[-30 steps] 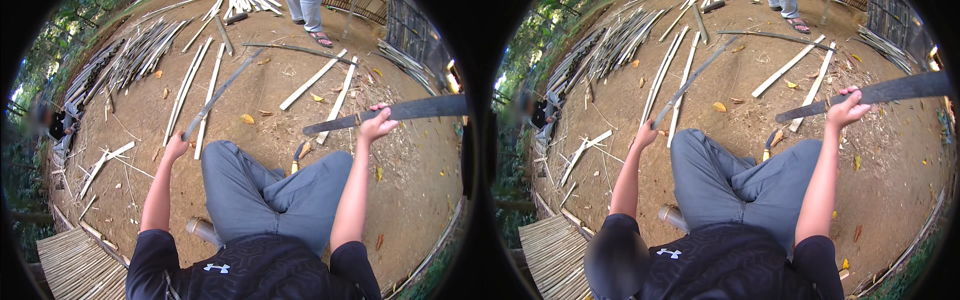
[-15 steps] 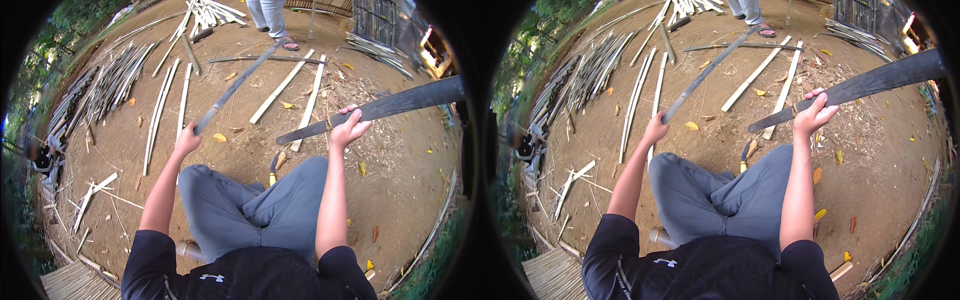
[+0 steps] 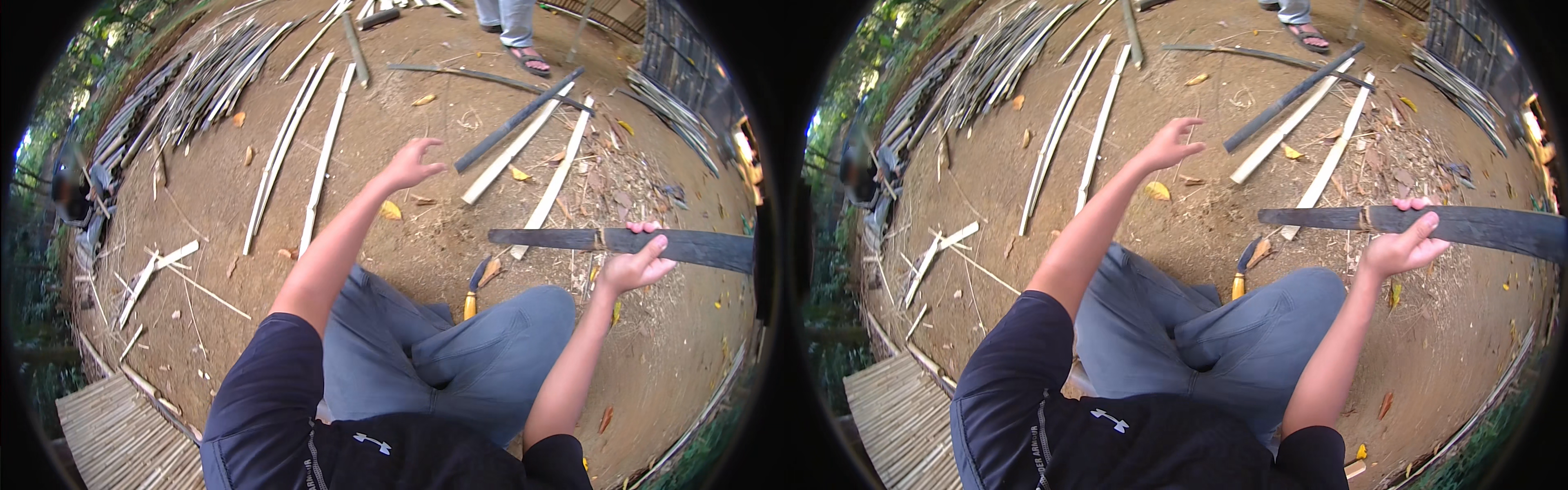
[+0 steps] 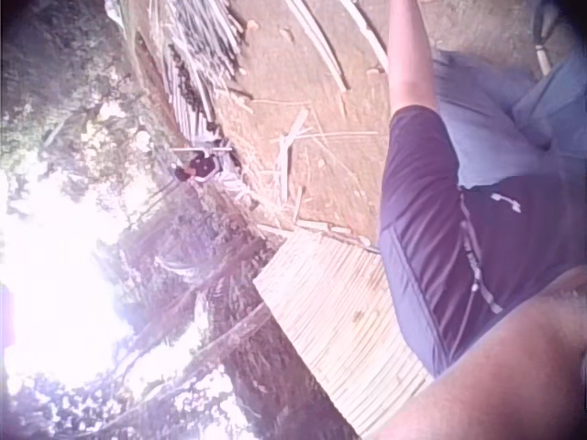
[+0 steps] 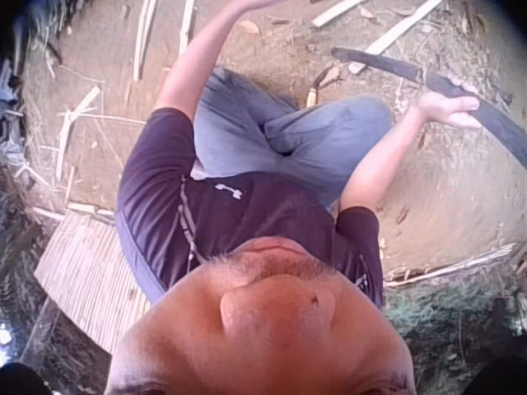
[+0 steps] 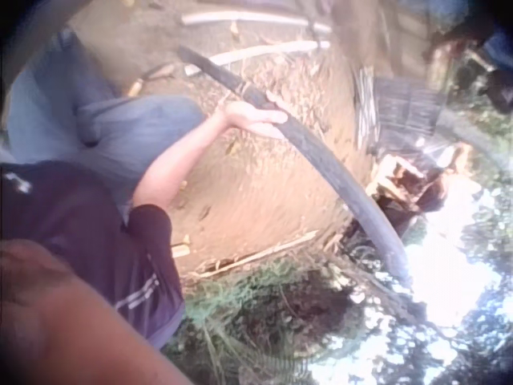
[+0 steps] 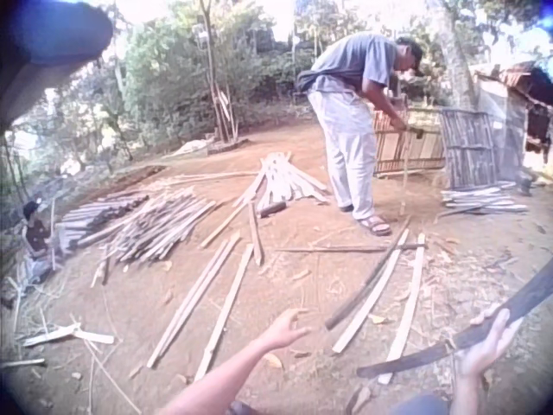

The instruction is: The person shaves and sharpens the edges of a long bamboo strip using a small knife, while sitting on the ground outdoors near several other bamboo pieces.

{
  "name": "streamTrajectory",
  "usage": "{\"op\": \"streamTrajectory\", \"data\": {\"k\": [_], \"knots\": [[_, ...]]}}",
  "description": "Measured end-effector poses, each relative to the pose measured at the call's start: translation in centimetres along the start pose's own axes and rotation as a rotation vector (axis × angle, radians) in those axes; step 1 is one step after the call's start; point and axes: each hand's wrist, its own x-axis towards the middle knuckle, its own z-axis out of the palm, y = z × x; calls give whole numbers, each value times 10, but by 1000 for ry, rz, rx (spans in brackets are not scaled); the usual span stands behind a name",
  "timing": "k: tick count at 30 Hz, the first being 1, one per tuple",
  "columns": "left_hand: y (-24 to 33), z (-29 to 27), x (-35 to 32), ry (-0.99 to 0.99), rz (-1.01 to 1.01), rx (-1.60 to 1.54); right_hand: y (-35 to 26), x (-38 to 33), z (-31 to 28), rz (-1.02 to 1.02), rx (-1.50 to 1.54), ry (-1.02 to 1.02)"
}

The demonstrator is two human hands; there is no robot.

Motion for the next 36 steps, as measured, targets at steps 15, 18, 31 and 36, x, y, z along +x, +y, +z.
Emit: {"op": "streamTrajectory", "data": {"k": [15, 18, 31, 36], "knots": [[-280, -40, -337, 514, -827, -93, 23, 12, -19, -100, -10, -87], [-261, -41, -314, 422, -849, 116, 24, 15, -29, -127, -40, -90], [-294, -34, -269, 438, -901, 324, 19, 12, -34, -94, -90, -76], [-272, -39, -254, 357, -983, 322, 9, 4, -19, -95, -101, -56]]}}
